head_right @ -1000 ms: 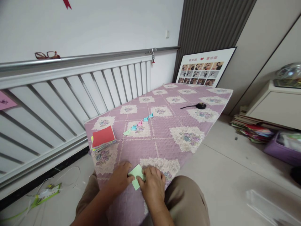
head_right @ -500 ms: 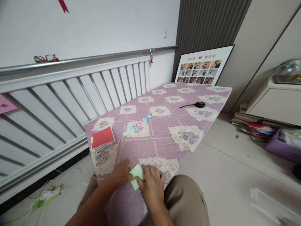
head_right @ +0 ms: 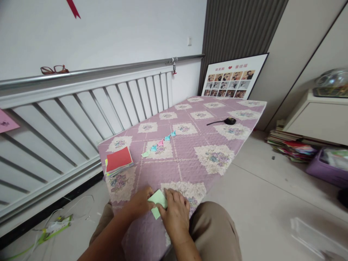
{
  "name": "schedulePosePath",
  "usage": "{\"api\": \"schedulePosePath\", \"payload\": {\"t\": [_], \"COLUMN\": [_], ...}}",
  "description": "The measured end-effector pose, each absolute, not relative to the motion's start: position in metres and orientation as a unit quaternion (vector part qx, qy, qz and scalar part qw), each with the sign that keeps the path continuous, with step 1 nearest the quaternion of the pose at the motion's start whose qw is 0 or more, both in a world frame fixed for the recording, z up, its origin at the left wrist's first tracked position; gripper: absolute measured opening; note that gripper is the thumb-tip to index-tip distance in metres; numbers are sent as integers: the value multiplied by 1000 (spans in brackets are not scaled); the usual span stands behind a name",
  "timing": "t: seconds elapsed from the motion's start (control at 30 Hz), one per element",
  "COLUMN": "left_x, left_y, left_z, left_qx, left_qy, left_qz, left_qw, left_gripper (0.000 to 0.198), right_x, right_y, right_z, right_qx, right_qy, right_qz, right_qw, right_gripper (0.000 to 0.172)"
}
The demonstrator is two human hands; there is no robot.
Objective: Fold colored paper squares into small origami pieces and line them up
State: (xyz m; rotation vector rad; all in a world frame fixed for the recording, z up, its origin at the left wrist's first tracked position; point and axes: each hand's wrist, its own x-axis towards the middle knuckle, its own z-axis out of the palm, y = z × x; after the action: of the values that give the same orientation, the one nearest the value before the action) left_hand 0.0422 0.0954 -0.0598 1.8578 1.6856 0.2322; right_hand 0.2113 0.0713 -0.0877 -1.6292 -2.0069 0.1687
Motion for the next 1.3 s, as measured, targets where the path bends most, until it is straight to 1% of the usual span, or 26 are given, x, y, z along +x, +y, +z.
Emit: {"api": "schedulePosePath", "payload": {"t": [0.1, 0.33, 0.5, 0.57, 0.67, 0.73, 0.8, 0.93, 1.0, 1.07, 1.17, 1.3], "left_x": [41, 36, 31, 29, 27, 25, 23, 17, 13, 10, 7, 5], "left_y": [98, 99, 95, 91, 85, 81, 76, 66, 60, 53, 41, 25], "left_z": [-63, -67, -66, -65, -61, -57, -50, -37, -36, -42, -57, -76], "left_qx": [707, 705, 705, 707, 713, 722, 736, 778, 799, 813, 819, 825], "left_qy": [629, 612, 586, 578, 573, 571, 566, 552, 543, 540, 545, 545], "left_qz": [93, 137, 173, 185, 202, 210, 215, 215, 207, 192, 170, 146], "left_qw": [310, 330, 360, 364, 351, 330, 301, 210, 156, 107, 53, 23], "left_gripper": [13, 10, 9, 10, 10, 11, 13, 13, 13, 15, 17, 16], "right_x": [212, 211, 212, 212, 210, 208, 204, 196, 192, 188, 184, 181], "right_y": [72, 75, 81, 83, 83, 82, 80, 76, 73, 70, 64, 54], "right_z": [-88, -84, -85, -84, -76, -68, -59, -45, -44, -48, -62, -80], "right_qx": [-604, -604, -575, -557, -524, -502, -484, -459, -450, -434, -401, -387], "right_qy": [-748, -741, -734, -742, -767, -784, -797, -817, -824, -835, -857, -873], "right_qz": [72, 127, 218, 237, 237, 232, 222, 191, 173, 137, 57, 13], "right_qw": [265, 265, 288, 287, 284, 283, 283, 292, 298, 308, 318, 297], "right_gripper": [43, 42, 41, 38, 23, 13, 9, 10, 14, 16, 15, 15]}}
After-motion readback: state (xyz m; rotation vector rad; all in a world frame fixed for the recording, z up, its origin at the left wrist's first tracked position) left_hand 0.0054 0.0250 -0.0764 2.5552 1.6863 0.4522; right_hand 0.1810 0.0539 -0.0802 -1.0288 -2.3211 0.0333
